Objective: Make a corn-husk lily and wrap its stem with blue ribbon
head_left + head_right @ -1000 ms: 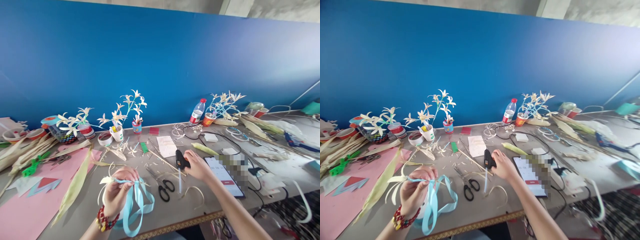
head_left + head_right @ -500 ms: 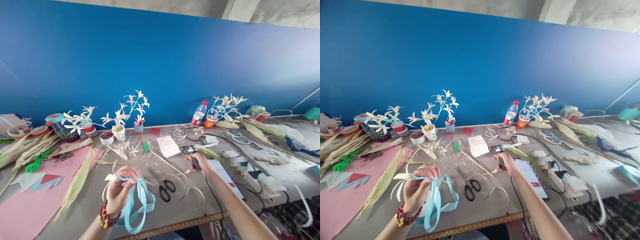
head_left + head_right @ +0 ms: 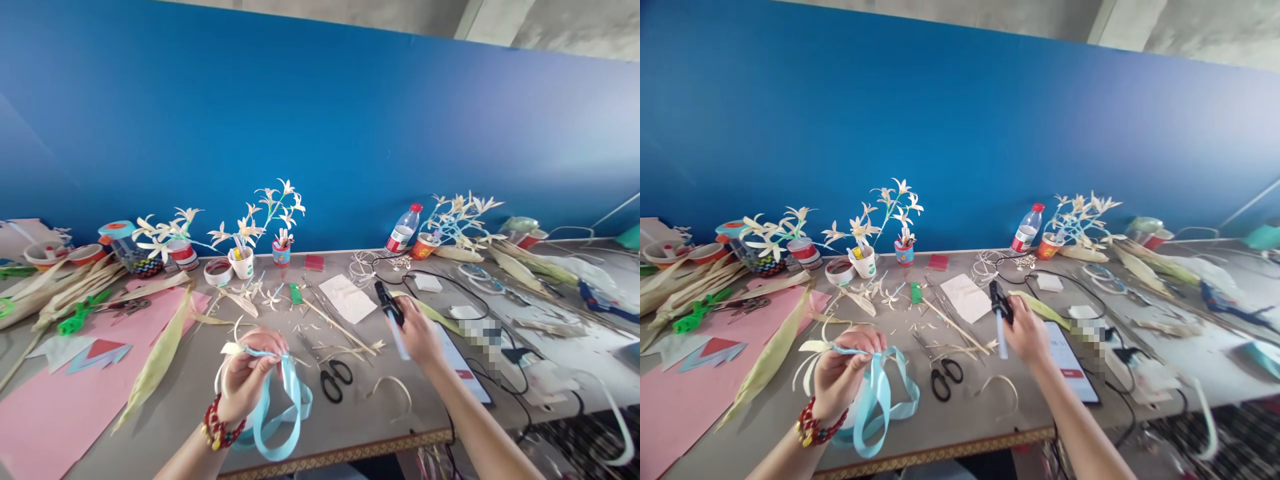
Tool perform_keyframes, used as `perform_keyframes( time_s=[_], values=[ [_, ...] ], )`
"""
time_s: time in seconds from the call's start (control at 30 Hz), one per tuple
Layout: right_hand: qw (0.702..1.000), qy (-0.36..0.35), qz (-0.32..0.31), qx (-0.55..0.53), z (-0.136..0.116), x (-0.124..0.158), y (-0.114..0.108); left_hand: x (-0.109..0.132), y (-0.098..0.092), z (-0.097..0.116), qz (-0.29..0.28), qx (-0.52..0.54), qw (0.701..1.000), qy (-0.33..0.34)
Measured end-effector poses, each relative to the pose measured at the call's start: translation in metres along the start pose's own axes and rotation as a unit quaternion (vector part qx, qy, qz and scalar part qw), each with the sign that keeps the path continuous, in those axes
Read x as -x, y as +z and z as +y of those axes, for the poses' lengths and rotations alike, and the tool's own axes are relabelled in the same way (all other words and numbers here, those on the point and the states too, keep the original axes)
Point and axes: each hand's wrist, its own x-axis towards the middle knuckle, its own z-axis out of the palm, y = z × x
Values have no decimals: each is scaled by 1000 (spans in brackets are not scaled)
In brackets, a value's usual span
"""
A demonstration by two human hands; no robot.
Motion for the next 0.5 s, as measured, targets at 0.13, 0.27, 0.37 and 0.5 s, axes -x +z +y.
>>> perform_keyframes(
  time_s=[0.13,0.27,0.37,0.5],
  values=[
    [993,52,-10,-109,-15,-6,-16,0,3,2,-4,31,999,14],
    [900,88,-190,-382,-51,6,-30,-1,6,5,-9,34,999,24],
    [826,91,-285,-477,-80,27,-36,-3,6,8,-4,6,999,42],
    [809,67,-316,-491,-111,56,-42,-8,4,13,-25,-36,996,75]
  ],
)
